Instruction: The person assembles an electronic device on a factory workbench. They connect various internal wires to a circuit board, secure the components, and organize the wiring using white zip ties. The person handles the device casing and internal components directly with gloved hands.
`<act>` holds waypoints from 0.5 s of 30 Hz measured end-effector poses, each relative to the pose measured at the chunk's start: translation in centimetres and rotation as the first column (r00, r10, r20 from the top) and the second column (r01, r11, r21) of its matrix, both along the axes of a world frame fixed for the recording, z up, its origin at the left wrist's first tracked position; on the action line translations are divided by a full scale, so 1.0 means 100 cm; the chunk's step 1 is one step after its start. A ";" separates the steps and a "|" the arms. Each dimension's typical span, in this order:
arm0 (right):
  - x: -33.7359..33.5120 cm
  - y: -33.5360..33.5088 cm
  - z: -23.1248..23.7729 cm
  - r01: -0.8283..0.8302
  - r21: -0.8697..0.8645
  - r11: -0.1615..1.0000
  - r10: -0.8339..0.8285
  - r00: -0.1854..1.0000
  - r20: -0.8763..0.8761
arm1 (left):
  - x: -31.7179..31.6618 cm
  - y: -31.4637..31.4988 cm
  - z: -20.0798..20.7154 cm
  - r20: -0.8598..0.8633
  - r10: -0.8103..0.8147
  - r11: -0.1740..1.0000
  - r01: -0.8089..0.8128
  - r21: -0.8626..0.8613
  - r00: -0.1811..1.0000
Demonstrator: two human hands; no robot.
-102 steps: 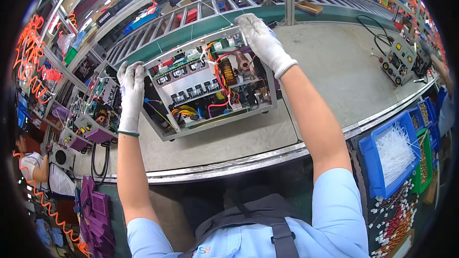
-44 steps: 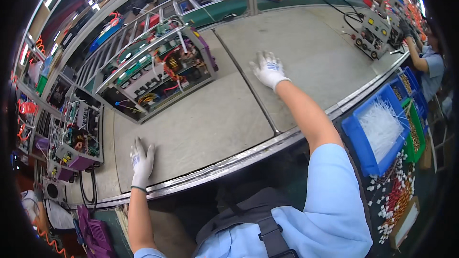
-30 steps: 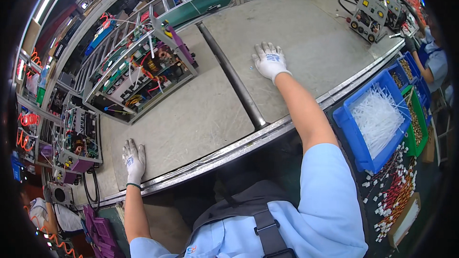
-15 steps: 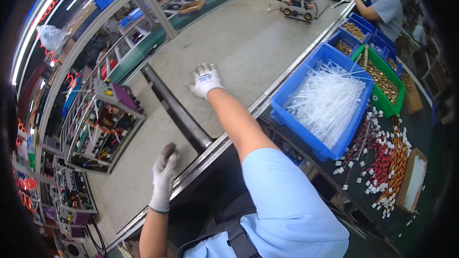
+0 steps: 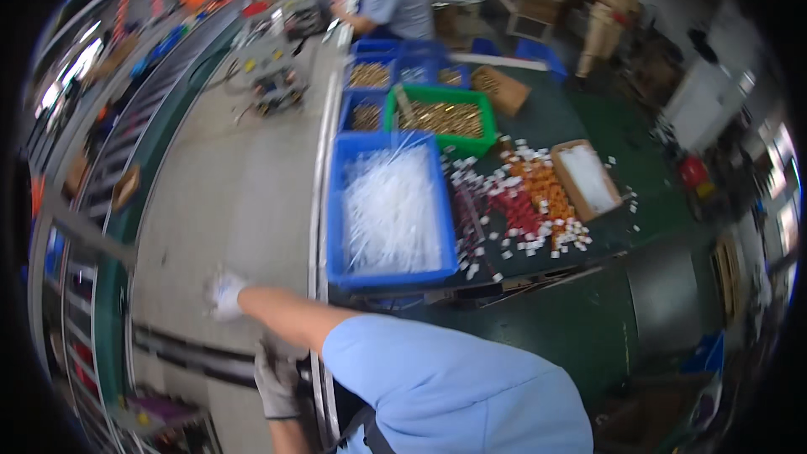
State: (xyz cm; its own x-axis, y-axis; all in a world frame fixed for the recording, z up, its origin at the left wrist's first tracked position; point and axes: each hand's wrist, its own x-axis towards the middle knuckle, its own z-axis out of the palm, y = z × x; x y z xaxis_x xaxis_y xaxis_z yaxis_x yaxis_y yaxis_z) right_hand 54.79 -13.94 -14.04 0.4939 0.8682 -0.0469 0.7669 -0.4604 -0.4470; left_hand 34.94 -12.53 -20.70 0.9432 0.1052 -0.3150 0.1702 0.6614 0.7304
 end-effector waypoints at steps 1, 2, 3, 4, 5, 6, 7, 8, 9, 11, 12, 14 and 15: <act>0.006 0.003 0.004 -0.004 -0.021 1.000 0.002 0.995 -0.103 | 0.006 0.000 -0.008 0.002 0.014 0.996 -0.013 -0.087 1.000; 0.013 -0.007 0.007 -0.022 0.006 1.000 0.022 0.970 -0.241 | 0.006 0.007 0.017 -0.175 -0.204 0.746 0.269 0.609 0.963; 0.022 -0.009 -0.004 0.050 0.109 0.993 -0.006 0.928 -0.373 | 0.008 -0.021 0.072 -0.293 -0.140 0.321 0.323 0.890 0.946; 0.024 -0.012 0.018 0.062 0.103 0.993 -0.013 0.906 -0.422 | -0.001 -0.021 0.090 -0.264 -0.073 0.242 0.273 0.931 0.962; 0.026 -0.033 0.048 0.096 0.085 0.992 -0.046 0.884 -0.466 | -0.009 -0.020 0.100 -0.228 -0.014 0.431 0.212 0.877 0.974; 0.034 -0.053 0.072 0.136 0.063 0.989 -0.085 0.857 -0.509 | -0.016 -0.022 0.112 -0.206 0.058 0.592 0.132 0.795 0.977; 0.062 -0.067 0.071 0.225 0.058 0.973 -0.175 0.875 -0.452 | -0.021 -0.023 0.123 -0.205 0.080 0.626 0.111 0.772 0.976; 0.089 -0.072 0.058 0.281 0.060 0.958 -0.233 0.882 -0.410 | -0.037 -0.008 0.110 -0.144 0.100 0.578 0.060 0.814 0.985; 0.109 -0.068 0.047 0.327 0.064 0.943 -0.282 0.886 -0.368 | -0.052 0.005 0.098 -0.066 -0.004 0.309 0.064 0.949 0.998; 0.140 -0.084 0.062 0.275 0.066 0.959 -0.269 0.959 -0.087 | -0.113 0.048 0.021 0.146 -0.015 -0.169 -0.147 0.975 0.989; 0.169 -0.106 0.050 0.253 0.050 0.966 -0.254 0.967 0.021 | -0.136 0.078 -0.049 0.303 0.001 -0.337 -0.285 0.897 0.953; 0.192 -0.135 0.065 0.457 -0.092 0.885 -0.465 0.879 -0.107 | -0.083 0.020 0.117 -0.381 0.147 0.158 0.358 0.920 0.913; 0.204 -0.141 0.065 0.476 -0.129 0.870 -0.489 0.868 -0.092 | -0.092 0.018 0.116 -0.411 0.234 0.446 0.278 0.851 0.881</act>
